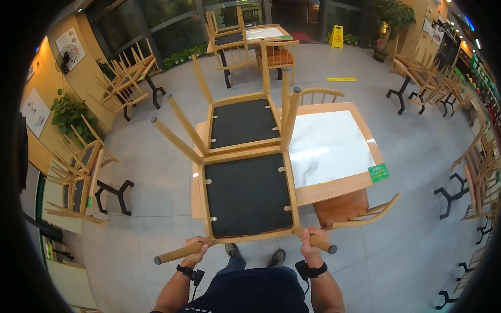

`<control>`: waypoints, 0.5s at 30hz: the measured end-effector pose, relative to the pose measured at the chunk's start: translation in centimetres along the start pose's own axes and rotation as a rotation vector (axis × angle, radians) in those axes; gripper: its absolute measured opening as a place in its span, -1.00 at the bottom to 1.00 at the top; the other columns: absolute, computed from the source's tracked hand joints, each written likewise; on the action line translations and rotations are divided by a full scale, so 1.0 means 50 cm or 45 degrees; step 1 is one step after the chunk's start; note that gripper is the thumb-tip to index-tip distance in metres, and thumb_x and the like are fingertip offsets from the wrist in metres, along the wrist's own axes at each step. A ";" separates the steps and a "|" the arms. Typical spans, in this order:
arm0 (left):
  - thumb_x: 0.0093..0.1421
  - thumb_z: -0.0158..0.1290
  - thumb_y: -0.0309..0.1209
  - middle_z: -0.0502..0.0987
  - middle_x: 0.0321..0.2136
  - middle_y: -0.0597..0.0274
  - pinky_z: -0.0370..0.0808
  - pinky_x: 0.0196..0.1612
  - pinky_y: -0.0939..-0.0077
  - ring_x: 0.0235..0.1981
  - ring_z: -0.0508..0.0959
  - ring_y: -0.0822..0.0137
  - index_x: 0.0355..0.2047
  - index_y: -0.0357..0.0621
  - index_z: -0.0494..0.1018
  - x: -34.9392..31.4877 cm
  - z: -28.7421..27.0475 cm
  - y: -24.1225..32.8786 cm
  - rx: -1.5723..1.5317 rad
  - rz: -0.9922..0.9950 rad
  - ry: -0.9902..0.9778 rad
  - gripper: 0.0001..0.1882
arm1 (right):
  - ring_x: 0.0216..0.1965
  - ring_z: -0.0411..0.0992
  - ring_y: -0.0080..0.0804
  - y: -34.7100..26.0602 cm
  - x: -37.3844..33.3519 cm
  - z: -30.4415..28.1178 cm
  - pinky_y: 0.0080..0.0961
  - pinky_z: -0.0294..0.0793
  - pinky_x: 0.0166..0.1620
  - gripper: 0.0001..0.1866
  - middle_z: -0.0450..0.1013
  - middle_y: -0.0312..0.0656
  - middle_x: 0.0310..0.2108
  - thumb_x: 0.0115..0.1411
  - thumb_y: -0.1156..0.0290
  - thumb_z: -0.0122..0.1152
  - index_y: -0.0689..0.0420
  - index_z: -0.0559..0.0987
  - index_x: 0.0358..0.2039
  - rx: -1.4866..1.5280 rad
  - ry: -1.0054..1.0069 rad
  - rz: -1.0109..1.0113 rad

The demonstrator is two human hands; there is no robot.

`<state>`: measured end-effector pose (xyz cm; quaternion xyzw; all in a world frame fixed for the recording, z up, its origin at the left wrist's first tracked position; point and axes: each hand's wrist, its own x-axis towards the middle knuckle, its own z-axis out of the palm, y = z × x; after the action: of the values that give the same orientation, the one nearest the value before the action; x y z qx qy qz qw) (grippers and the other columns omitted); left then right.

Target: Stack wooden dining chairs upside down on top of dining tables in a restaurant dining area.

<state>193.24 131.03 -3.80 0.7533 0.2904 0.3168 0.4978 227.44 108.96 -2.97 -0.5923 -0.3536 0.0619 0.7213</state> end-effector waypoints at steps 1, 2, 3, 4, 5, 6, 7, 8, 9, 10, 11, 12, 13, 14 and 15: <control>0.06 0.12 -0.45 0.57 -0.51 0.13 0.52 -0.29 0.46 -0.47 0.56 0.32 -0.56 -0.25 0.44 -0.007 0.003 -0.007 0.024 -0.006 -0.001 -0.86 | -0.70 0.30 -0.53 -0.004 0.002 0.002 -0.58 0.31 -0.54 -0.80 0.34 -0.26 -0.74 0.14 0.61 0.07 0.18 0.33 -0.60 -0.119 -0.036 -0.074; 0.06 0.12 -0.46 0.58 -0.50 0.13 0.52 -0.28 0.45 -0.45 0.57 0.32 -0.55 -0.24 0.45 -0.017 0.003 -0.018 0.065 -0.022 0.028 -0.88 | -0.69 0.31 -0.52 -0.006 -0.002 0.006 -0.58 0.32 -0.53 -0.80 0.35 -0.25 -0.73 0.14 0.60 0.07 0.18 0.34 -0.61 -0.098 -0.035 -0.039; 0.06 0.12 -0.48 0.58 -0.49 0.13 0.52 -0.26 0.45 -0.44 0.57 0.31 -0.53 -0.24 0.45 -0.028 0.001 -0.032 0.107 -0.039 0.057 -0.89 | -0.68 0.32 -0.51 -0.008 -0.008 0.012 -0.58 0.33 -0.52 -0.80 0.36 -0.25 -0.72 0.13 0.60 0.07 0.18 0.34 -0.61 -0.077 -0.035 -0.005; 0.06 0.12 -0.49 0.58 -0.48 0.12 0.52 -0.25 0.45 -0.43 0.58 0.31 -0.52 -0.24 0.45 -0.028 0.007 -0.034 0.134 -0.049 0.083 -0.91 | -0.67 0.33 -0.50 -0.012 -0.009 0.010 -0.58 0.34 -0.51 -0.81 0.36 -0.24 -0.71 0.13 0.60 0.07 0.18 0.35 -0.61 -0.069 -0.032 0.022; 0.05 0.12 -0.51 0.58 -0.49 0.12 0.52 -0.25 0.44 -0.43 0.58 0.30 -0.51 -0.23 0.45 -0.031 0.012 -0.034 0.118 -0.066 0.121 -0.93 | -0.65 0.35 -0.49 -0.016 -0.008 0.007 -0.58 0.34 -0.50 -0.81 0.37 -0.23 -0.70 0.14 0.59 0.06 0.18 0.36 -0.60 -0.063 -0.036 0.053; 0.05 0.12 -0.53 0.58 -0.49 0.12 0.52 -0.26 0.44 -0.43 0.58 0.30 -0.51 -0.23 0.45 -0.038 0.019 -0.032 0.102 -0.084 0.160 -0.94 | -0.64 0.36 -0.48 -0.019 -0.006 0.002 -0.57 0.35 -0.49 -0.82 0.38 -0.22 -0.69 0.15 0.58 0.06 0.19 0.37 -0.60 -0.057 -0.041 0.085; 0.04 0.12 -0.54 0.57 -0.50 0.12 0.52 -0.27 0.43 -0.43 0.58 0.30 -0.50 -0.22 0.45 -0.039 0.022 -0.029 0.088 -0.101 0.201 -0.94 | -0.62 0.37 -0.47 -0.021 -0.002 0.000 -0.57 0.36 -0.48 -0.82 0.38 -0.22 -0.68 0.15 0.57 0.05 0.19 0.38 -0.59 -0.048 -0.047 0.115; 0.03 0.12 -0.55 0.57 -0.50 0.13 0.52 -0.27 0.43 -0.43 0.57 0.30 -0.50 -0.22 0.44 -0.037 0.022 -0.032 0.069 -0.072 0.195 -0.94 | -0.61 0.38 -0.46 -0.022 0.000 -0.001 -0.56 0.36 -0.47 -0.83 0.39 -0.21 -0.67 0.16 0.55 0.05 0.19 0.40 -0.58 -0.024 -0.017 0.155; 0.03 0.13 -0.55 0.56 -0.51 0.13 0.52 -0.27 0.42 -0.43 0.57 0.30 -0.50 -0.21 0.43 -0.032 0.022 -0.035 0.050 -0.044 0.190 -0.93 | -0.59 0.39 -0.45 -0.022 -0.001 -0.002 -0.55 0.37 -0.46 -0.84 0.40 -0.20 -0.66 0.16 0.53 0.05 0.20 0.41 -0.58 0.001 0.013 0.195; 0.02 0.14 -0.56 0.56 -0.51 0.13 0.51 -0.27 0.42 -0.43 0.57 0.30 -0.50 -0.21 0.43 -0.031 0.019 -0.039 0.034 -0.018 0.184 -0.92 | -0.58 0.40 -0.44 -0.021 -0.004 -0.001 -0.54 0.37 -0.45 -0.84 0.41 -0.19 -0.65 0.16 0.52 0.05 0.20 0.42 -0.57 0.026 0.042 0.239; 0.02 0.14 -0.56 0.55 -0.51 0.14 0.51 -0.27 0.42 -0.43 0.56 0.31 -0.50 -0.21 0.42 -0.035 0.016 -0.044 0.033 -0.032 0.164 -0.91 | -0.57 0.41 -0.43 -0.020 -0.014 0.000 -0.53 0.38 -0.45 -0.84 0.41 -0.19 -0.64 0.16 0.50 0.06 0.21 0.43 -0.56 -0.065 -0.011 0.174; 0.02 0.14 -0.55 0.54 -0.51 0.14 0.51 -0.26 0.43 -0.43 0.56 0.31 -0.50 -0.20 0.42 -0.040 0.015 -0.050 0.032 -0.045 0.143 -0.91 | -0.57 0.41 -0.42 -0.016 -0.027 -0.001 -0.52 0.39 -0.44 -0.85 0.42 -0.18 -0.64 0.16 0.48 0.06 0.21 0.44 -0.55 -0.155 -0.064 0.108; 0.02 0.15 -0.55 0.54 -0.51 0.14 0.50 -0.26 0.43 -0.42 0.56 0.32 -0.50 -0.20 0.41 -0.045 0.013 -0.056 0.033 -0.054 0.124 -0.90 | -0.56 0.42 -0.40 -0.015 -0.036 0.000 -0.51 0.39 -0.43 -0.85 0.43 -0.18 -0.63 0.16 0.46 0.06 0.22 0.45 -0.54 -0.242 -0.116 0.039; 0.02 0.15 -0.55 0.53 -0.50 0.14 0.50 -0.25 0.43 -0.41 0.55 0.32 -0.50 -0.20 0.42 -0.050 0.012 -0.068 0.038 -0.060 0.140 -0.90 | -0.55 0.42 -0.39 -0.012 -0.040 0.000 -0.50 0.40 -0.42 -0.85 0.43 -0.17 -0.62 0.15 0.45 0.06 0.22 0.45 -0.54 -0.271 -0.119 0.051; 0.01 0.16 -0.55 0.53 -0.49 0.14 0.50 -0.25 0.43 -0.40 0.55 0.32 -0.49 -0.20 0.42 -0.054 0.012 -0.084 0.042 -0.065 0.155 -0.90 | -0.54 0.43 -0.38 -0.010 -0.044 -0.001 -0.50 0.40 -0.42 -0.84 0.44 -0.17 -0.61 0.14 0.44 0.07 0.22 0.45 -0.53 -0.300 -0.122 0.063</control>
<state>191.50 130.04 -8.40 0.7332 0.3442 0.3444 0.4746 225.68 107.68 -3.48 -0.6779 -0.3777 0.0659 0.6273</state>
